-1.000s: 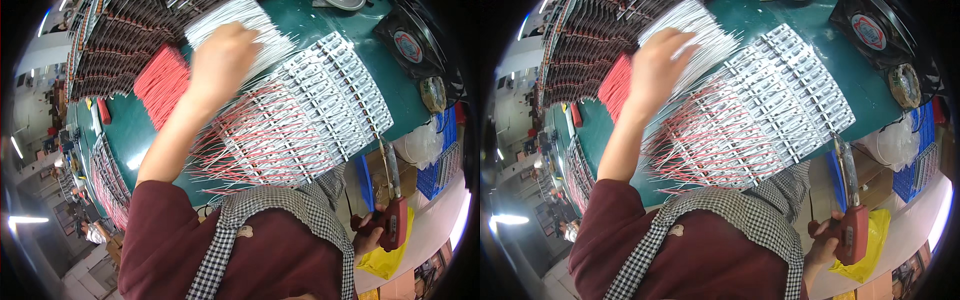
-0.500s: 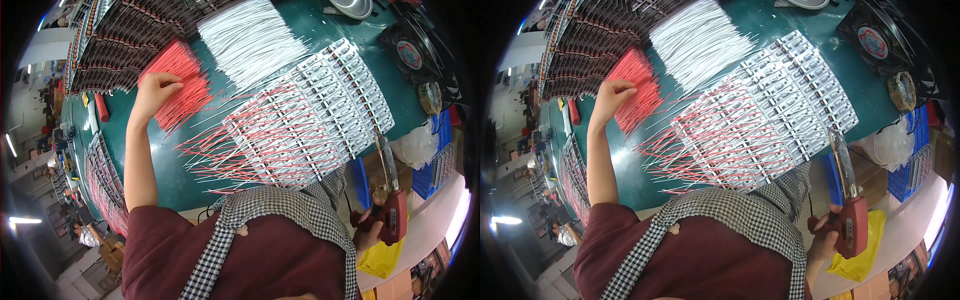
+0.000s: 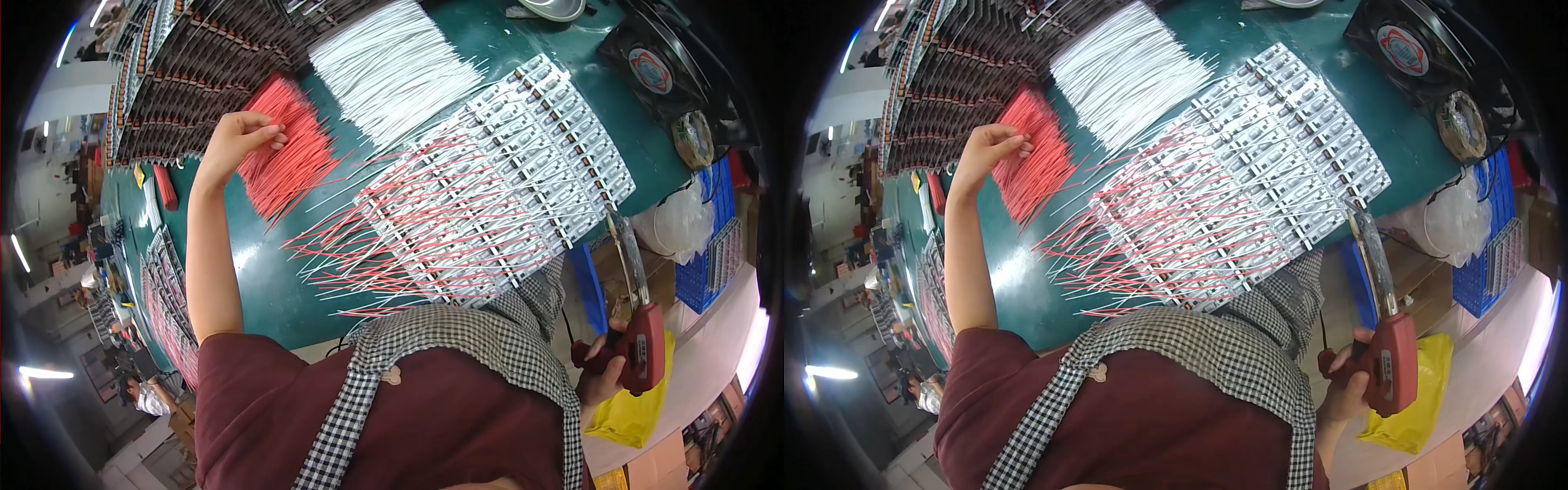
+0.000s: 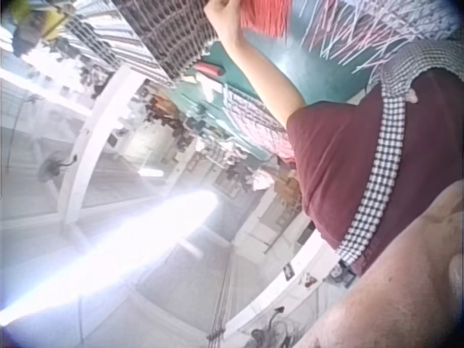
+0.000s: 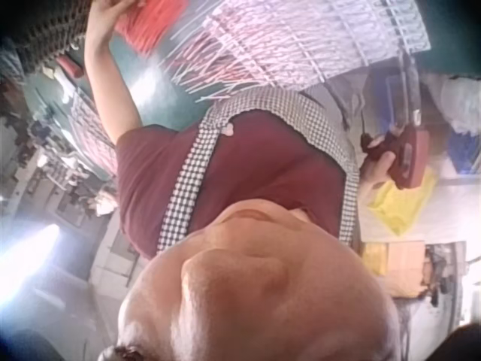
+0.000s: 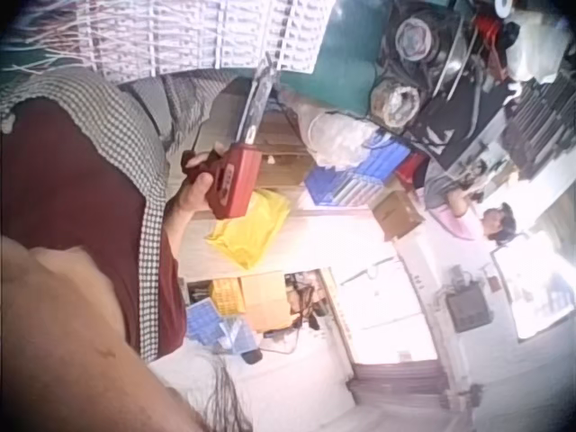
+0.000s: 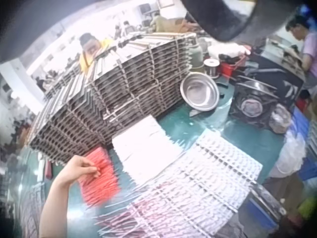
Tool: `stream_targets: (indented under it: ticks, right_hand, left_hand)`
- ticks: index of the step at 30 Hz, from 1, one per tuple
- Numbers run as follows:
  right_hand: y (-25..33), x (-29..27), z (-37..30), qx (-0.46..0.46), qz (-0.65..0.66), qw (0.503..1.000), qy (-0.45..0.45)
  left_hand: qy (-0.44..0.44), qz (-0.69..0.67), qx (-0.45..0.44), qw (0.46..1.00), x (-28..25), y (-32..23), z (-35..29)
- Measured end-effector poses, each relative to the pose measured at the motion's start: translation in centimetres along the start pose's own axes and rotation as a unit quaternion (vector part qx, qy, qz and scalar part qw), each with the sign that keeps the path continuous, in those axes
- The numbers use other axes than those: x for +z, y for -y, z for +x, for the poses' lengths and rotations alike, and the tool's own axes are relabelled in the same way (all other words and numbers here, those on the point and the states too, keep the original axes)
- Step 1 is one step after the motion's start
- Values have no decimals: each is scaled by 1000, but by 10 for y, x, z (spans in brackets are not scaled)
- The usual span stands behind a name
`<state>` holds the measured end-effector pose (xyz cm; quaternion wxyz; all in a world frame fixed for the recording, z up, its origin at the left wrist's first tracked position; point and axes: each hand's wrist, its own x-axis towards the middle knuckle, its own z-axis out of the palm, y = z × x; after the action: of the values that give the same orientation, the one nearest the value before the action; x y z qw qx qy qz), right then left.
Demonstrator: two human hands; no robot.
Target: The person is assembling electrical components using a soldering iron.
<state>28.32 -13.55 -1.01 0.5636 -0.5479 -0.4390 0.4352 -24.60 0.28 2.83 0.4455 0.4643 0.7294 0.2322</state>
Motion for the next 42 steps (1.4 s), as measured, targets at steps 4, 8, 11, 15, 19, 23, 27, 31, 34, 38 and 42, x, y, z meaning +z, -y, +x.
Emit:
stream_targets:
  ticks: [4,8,11,15,19,23,27,31,34,38,42]
  right_hand:
    - [0,0,1,-13,11,1000,-2]
    - [2,-4,16,-18,-36,999,23]
    - [-5,-6,41,-45,-238,968,61]
    - [-7,49,63,-129,-195,967,99]
    - [5,59,80,-342,-180,905,178]
    - [-3,56,73,-204,-112,970,66]
    - [26,58,100,-397,-218,869,200]
    - [70,72,120,-374,-218,887,162]
    - [87,76,132,-179,-162,954,179]
    - [60,78,145,90,-15,987,134]
    - [44,87,150,142,32,976,163]
  left_hand:
    - [26,-24,27,999,4,-13,-3]
    - [198,-131,52,970,65,-72,-18]
    - [397,-177,9,901,139,-120,-34]
    - [525,-193,-12,829,198,-138,-42]
    - [555,-212,-25,804,216,-139,-35]
    - [568,-218,-29,793,218,-146,-31]
    - [545,-232,-34,805,217,-146,-28]
    - [423,-248,88,867,179,-165,-18]
    - [242,-151,216,934,161,-174,0]
    - [11,133,388,912,172,-157,37]
    - [-15,250,425,870,189,-138,48]
